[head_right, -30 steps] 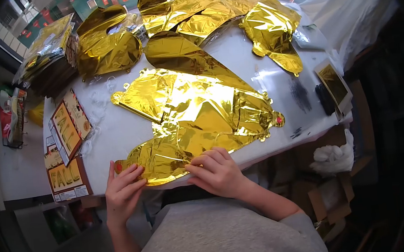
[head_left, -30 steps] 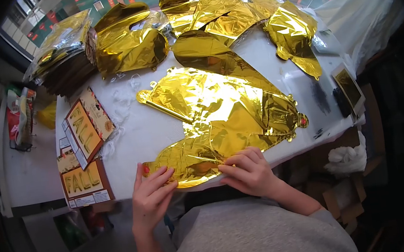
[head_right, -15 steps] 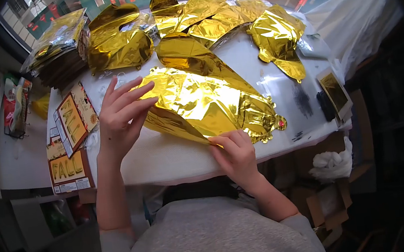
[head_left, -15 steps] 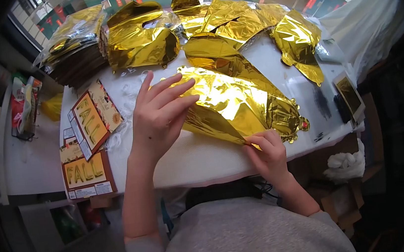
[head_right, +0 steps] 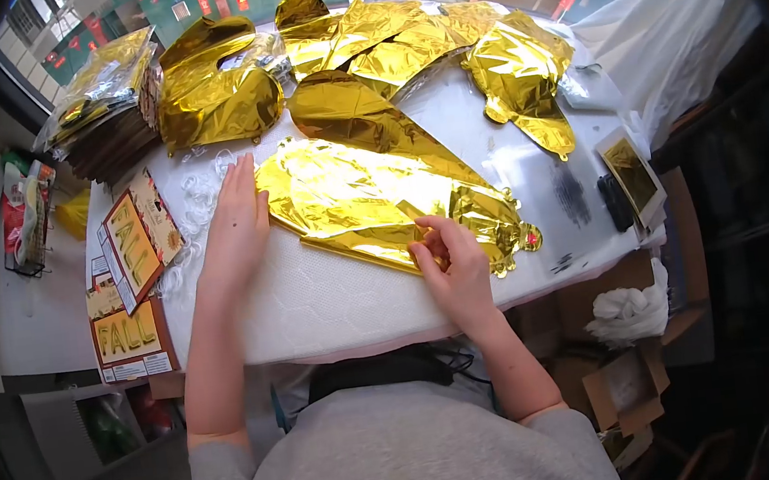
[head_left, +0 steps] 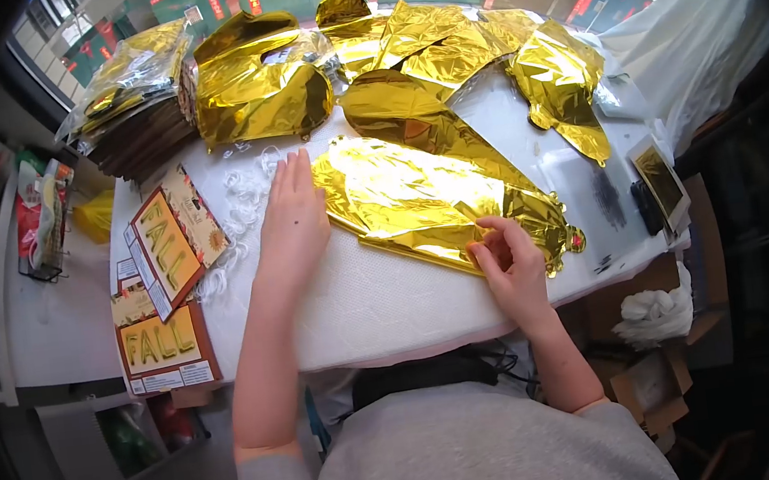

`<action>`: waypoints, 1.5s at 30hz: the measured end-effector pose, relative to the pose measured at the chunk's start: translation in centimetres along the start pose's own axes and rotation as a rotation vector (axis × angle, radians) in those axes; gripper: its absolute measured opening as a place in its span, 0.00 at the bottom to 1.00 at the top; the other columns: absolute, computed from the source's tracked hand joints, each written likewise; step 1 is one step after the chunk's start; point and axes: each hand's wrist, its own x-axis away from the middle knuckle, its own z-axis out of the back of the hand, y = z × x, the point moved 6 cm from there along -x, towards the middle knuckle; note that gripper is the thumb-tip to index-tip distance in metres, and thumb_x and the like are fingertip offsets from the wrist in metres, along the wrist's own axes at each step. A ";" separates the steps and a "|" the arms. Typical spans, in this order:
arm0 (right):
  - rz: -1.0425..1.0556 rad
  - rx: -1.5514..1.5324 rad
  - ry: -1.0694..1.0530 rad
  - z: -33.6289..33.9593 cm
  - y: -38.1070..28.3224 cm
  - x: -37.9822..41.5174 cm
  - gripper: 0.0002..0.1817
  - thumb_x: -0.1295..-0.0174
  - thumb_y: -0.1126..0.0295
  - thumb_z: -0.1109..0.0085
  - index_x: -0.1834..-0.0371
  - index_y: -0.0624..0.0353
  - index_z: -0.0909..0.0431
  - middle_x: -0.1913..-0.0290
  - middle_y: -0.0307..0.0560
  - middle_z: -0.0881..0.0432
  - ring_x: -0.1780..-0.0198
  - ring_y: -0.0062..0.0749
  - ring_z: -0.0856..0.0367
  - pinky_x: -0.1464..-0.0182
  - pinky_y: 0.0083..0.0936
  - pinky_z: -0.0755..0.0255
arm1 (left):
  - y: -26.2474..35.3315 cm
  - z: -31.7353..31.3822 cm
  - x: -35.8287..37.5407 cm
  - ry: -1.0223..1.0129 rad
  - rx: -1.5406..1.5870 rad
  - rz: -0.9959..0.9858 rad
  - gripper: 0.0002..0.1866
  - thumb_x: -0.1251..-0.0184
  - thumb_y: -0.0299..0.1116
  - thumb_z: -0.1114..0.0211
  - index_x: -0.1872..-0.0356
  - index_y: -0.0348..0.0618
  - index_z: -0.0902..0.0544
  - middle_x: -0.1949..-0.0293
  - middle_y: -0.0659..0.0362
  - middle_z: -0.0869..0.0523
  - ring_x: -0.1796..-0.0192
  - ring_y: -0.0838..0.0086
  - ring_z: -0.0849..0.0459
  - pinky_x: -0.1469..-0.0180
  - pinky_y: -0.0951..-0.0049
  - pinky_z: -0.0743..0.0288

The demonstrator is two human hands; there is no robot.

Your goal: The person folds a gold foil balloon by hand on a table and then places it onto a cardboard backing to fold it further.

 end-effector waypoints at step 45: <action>0.219 0.290 -0.002 0.7 -1.4 0.4 0.10 0.37 0.74 0.29 0.53 0.55 0.08 0.44 0.47 0.14 0.37 0.45 0.18 0.32 0.44 0.33 | 2.9 1.8 6.7 -0.014 -0.037 0.138 0.34 0.19 0.30 0.42 0.17 0.30 0.42 0.25 0.38 0.29 0.18 0.42 0.37 0.14 0.45 0.54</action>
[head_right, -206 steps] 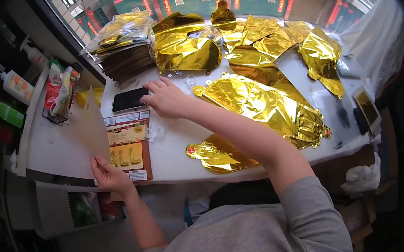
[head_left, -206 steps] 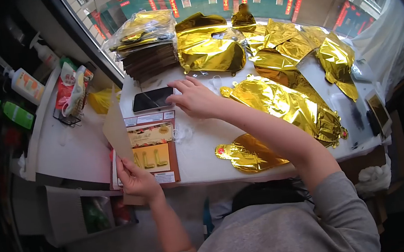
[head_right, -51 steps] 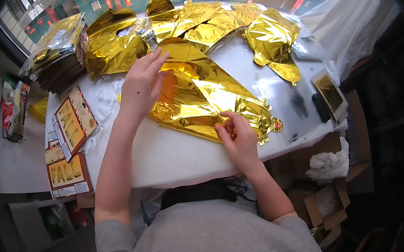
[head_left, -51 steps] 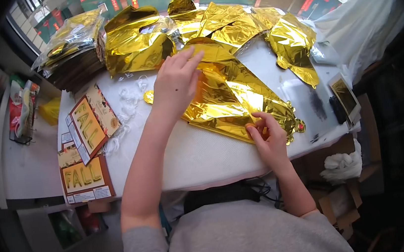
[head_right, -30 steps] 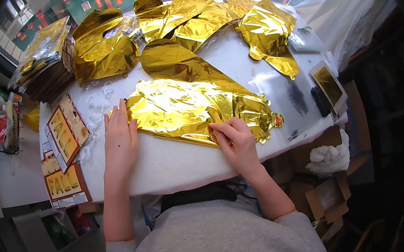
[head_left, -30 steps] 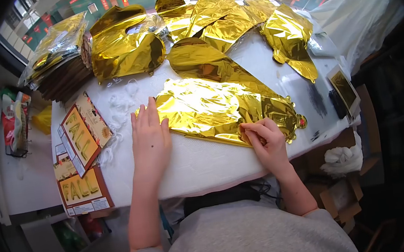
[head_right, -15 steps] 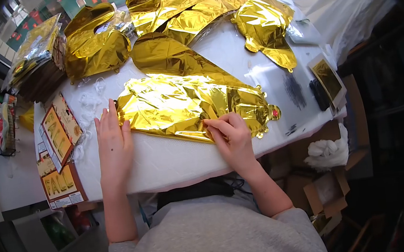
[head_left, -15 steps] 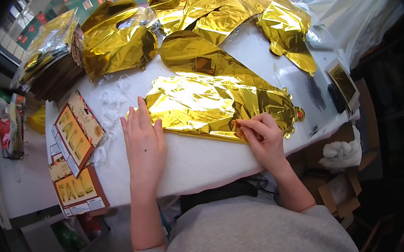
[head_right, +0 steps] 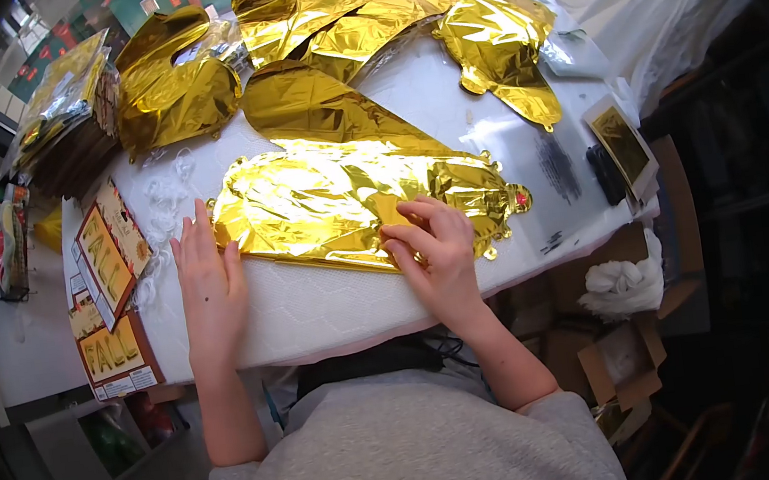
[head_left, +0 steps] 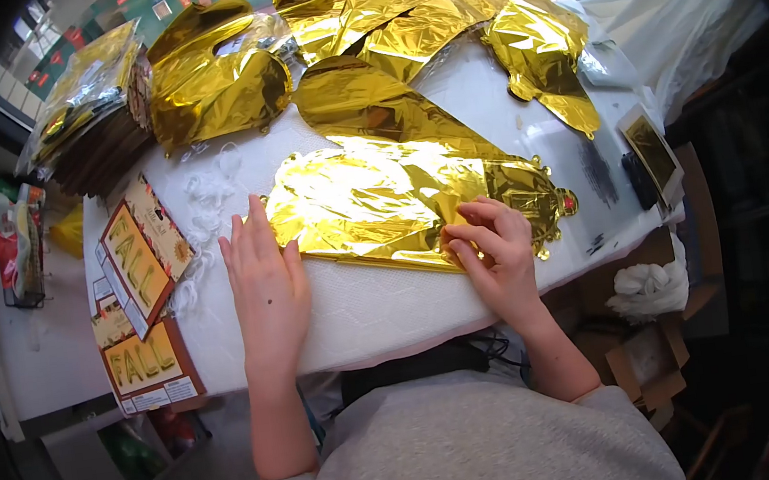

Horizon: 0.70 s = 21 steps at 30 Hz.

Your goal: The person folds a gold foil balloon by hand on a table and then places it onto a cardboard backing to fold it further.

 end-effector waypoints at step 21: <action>-0.021 0.026 -0.141 4.4 6.9 -7.4 0.12 0.27 0.78 0.43 0.47 0.61 0.13 0.47 0.50 0.15 0.42 0.47 0.18 0.39 0.36 0.24 | 8.0 -5.6 3.2 -0.139 0.014 -0.384 0.36 0.19 0.43 0.41 0.17 0.34 0.38 0.14 0.46 0.43 0.12 0.52 0.49 0.13 0.46 0.59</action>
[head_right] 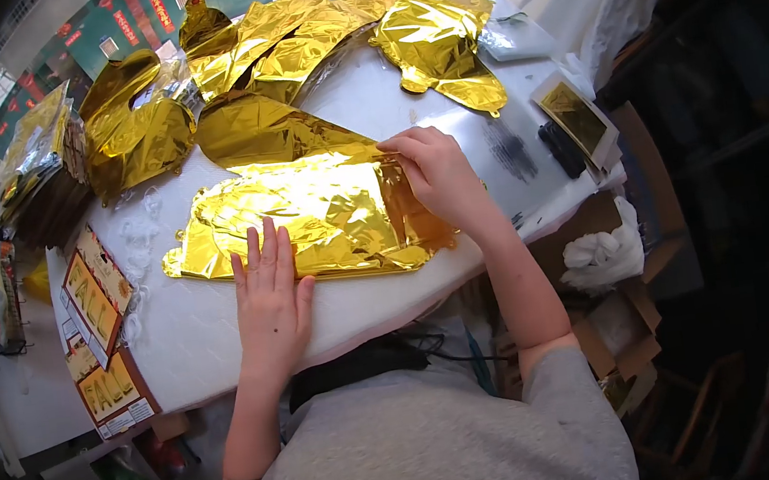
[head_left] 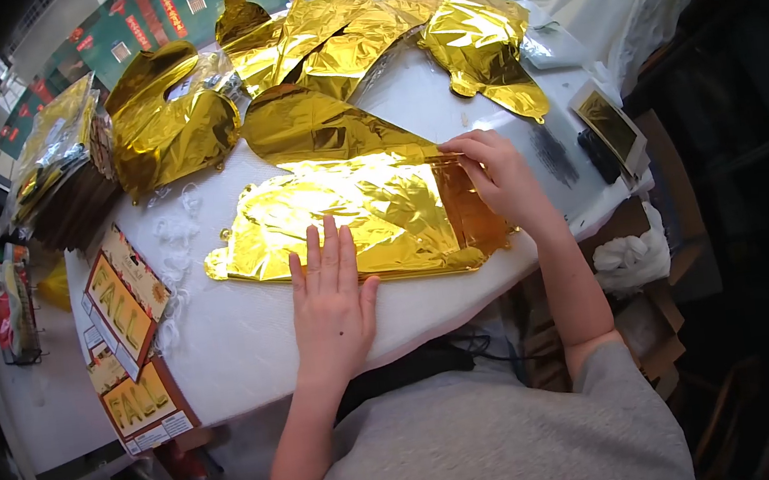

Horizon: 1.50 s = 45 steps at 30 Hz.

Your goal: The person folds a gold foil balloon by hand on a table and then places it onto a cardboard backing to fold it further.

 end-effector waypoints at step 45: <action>0.048 0.036 0.079 -2.0 -0.3 4.5 0.14 0.35 0.78 0.32 0.47 0.60 0.12 0.49 0.49 0.15 0.46 0.45 0.18 0.42 0.35 0.23 | 0.1 -0.1 -0.1 0.041 -0.097 0.067 0.35 0.19 0.47 0.40 0.19 0.38 0.32 0.15 0.44 0.41 0.13 0.45 0.48 0.15 0.41 0.58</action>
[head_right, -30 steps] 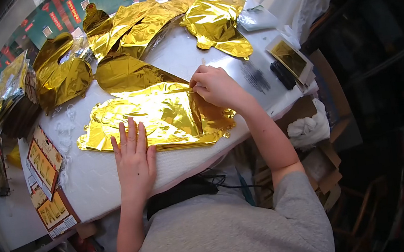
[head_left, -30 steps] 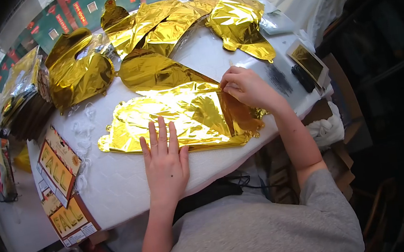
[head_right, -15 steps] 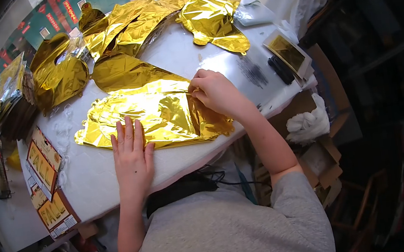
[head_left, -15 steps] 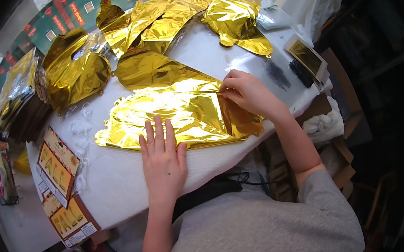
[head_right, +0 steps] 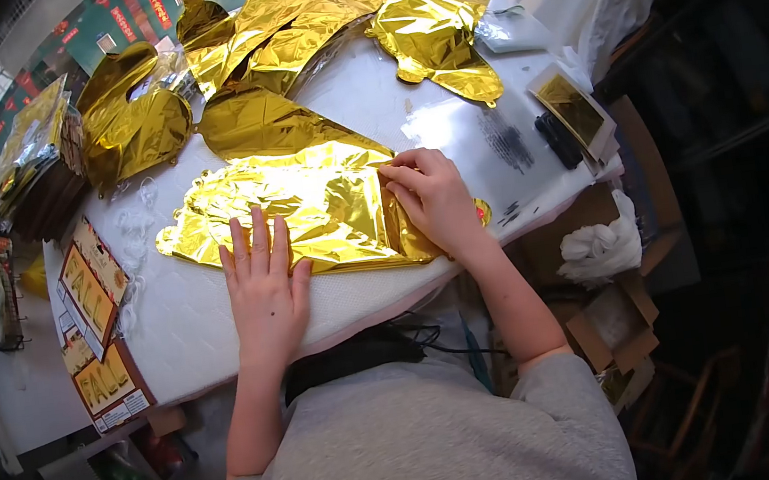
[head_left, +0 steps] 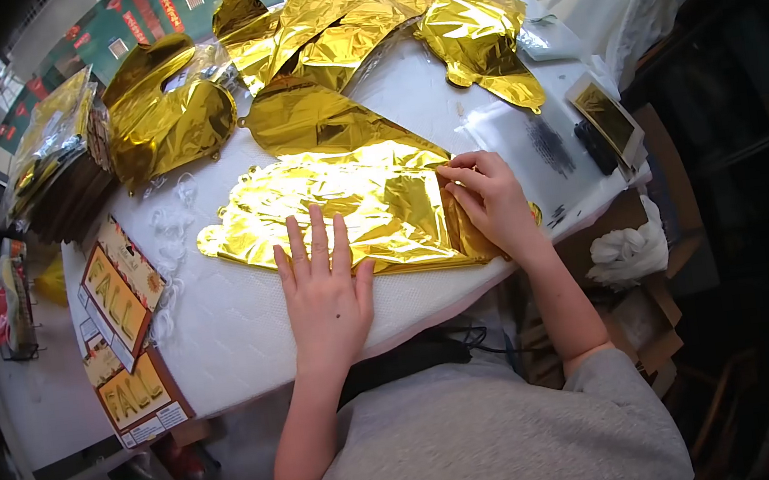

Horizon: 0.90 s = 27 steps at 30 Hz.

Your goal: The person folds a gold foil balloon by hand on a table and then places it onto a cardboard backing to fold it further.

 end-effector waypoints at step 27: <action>0.013 0.120 -0.059 0.0 -1.0 0.0 0.11 0.31 0.73 0.34 0.47 0.58 0.16 0.45 0.47 0.17 0.41 0.46 0.19 0.37 0.40 0.26 | -8.3 2.1 1.7 0.024 0.028 0.369 0.36 0.14 0.42 0.51 0.15 0.30 0.47 0.15 0.40 0.44 0.13 0.48 0.49 0.13 0.47 0.62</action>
